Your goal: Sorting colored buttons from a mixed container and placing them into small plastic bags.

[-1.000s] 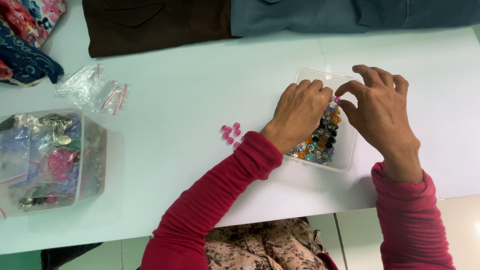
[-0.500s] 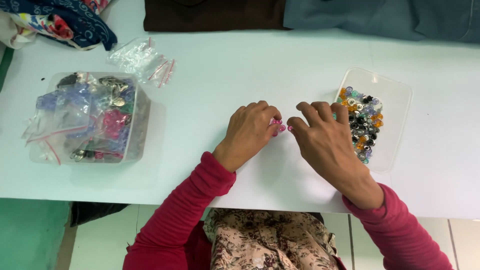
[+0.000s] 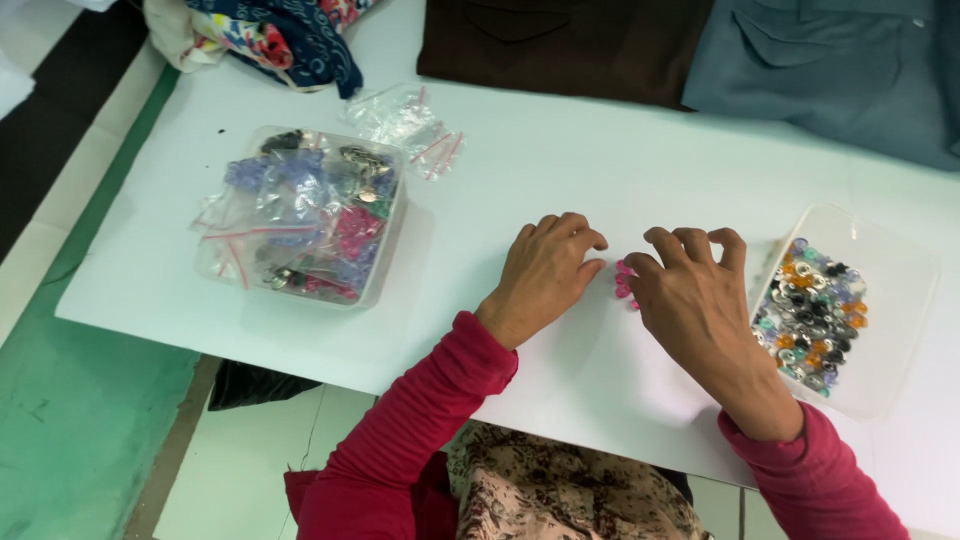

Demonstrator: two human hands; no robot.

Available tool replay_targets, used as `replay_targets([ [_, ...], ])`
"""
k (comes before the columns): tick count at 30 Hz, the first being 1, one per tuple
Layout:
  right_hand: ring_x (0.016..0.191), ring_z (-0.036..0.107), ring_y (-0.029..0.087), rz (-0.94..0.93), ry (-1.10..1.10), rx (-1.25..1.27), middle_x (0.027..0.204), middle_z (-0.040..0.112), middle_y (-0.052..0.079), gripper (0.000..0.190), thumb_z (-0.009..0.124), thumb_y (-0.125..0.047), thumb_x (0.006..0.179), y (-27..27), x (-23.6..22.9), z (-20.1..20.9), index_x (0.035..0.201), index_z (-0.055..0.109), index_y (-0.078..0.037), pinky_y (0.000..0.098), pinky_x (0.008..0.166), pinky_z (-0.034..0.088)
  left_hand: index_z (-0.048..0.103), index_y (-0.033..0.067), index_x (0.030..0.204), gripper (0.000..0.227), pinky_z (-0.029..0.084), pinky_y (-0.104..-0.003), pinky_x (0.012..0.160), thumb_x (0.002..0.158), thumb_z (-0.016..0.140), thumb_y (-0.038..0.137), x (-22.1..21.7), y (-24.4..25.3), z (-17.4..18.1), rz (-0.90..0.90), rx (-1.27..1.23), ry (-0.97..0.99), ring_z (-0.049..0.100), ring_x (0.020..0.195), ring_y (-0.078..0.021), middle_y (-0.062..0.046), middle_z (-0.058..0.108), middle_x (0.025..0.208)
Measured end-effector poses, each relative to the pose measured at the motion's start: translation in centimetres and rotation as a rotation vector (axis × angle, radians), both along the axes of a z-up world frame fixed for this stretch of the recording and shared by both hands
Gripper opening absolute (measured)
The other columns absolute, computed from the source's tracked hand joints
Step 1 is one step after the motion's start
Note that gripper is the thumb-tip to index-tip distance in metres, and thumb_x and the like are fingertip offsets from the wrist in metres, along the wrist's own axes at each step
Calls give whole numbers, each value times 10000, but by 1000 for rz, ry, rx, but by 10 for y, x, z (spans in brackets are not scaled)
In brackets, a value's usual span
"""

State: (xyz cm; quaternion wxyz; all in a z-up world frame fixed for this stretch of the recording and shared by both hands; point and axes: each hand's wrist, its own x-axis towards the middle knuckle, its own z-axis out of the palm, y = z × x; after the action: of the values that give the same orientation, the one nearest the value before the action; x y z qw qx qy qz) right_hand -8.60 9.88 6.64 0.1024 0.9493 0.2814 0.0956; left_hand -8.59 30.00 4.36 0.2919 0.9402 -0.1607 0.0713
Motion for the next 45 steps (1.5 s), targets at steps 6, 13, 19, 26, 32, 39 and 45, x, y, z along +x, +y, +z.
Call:
replay_targets([
  [6,1153,634,206,101,14,111,1154,734,6,189,744,-295,917,86,39,3,1096,785,-254,509,1073,370,666,-66,1272,328,503,-560,983,978,678,78,2,64,18,295,41,-47,532,1318,-464,-325,550,1368],
  [13,1146,670,244,230,31,242,1162,754,77,285,754,-188,926,191,93,-22,1210,773,-183,485,1030,418,572,-92,1352,468,482,-540,1030,994,664,195,16,110,-54,519,265,-79,499,1352,-442,-324,520,1393],
  [19,1104,685,248,189,29,241,1127,757,75,252,730,-203,953,217,122,-70,1200,779,-195,467,987,472,564,-111,1357,505,444,-537,1063,978,639,215,26,113,-80,514,217,-121,504,1338,-435,-310,540,1399],
  [26,1074,686,220,222,-70,202,1023,757,47,129,681,-182,1000,210,111,-71,1065,793,-169,451,994,455,512,-100,1387,589,391,-567,1129,916,701,200,24,110,-83,541,245,-179,455,1383,-460,-319,487,1428],
  [32,1104,702,189,242,-53,136,1025,771,25,177,594,-175,1041,182,79,-78,1077,767,-181,439,1048,416,429,-118,1459,623,356,-596,1157,927,648,122,13,107,-76,505,198,-210,393,1431,-495,-353,429,1483],
  [39,1243,655,205,214,26,-31,1224,753,53,324,556,-61,994,140,6,-54,1265,696,-170,469,1133,365,487,-49,1469,514,355,-548,1138,1052,458,250,8,102,-78,487,191,-193,394,1447,-466,-303,459,1503],
  [45,1234,645,214,305,-2,-56,1237,737,72,396,578,-10,926,103,-37,-37,1279,677,-159,469,1123,372,482,-7,1500,535,301,-588,1157,1079,434,319,1,97,-72,434,191,-163,358,1466,-498,-307,437,1531],
])
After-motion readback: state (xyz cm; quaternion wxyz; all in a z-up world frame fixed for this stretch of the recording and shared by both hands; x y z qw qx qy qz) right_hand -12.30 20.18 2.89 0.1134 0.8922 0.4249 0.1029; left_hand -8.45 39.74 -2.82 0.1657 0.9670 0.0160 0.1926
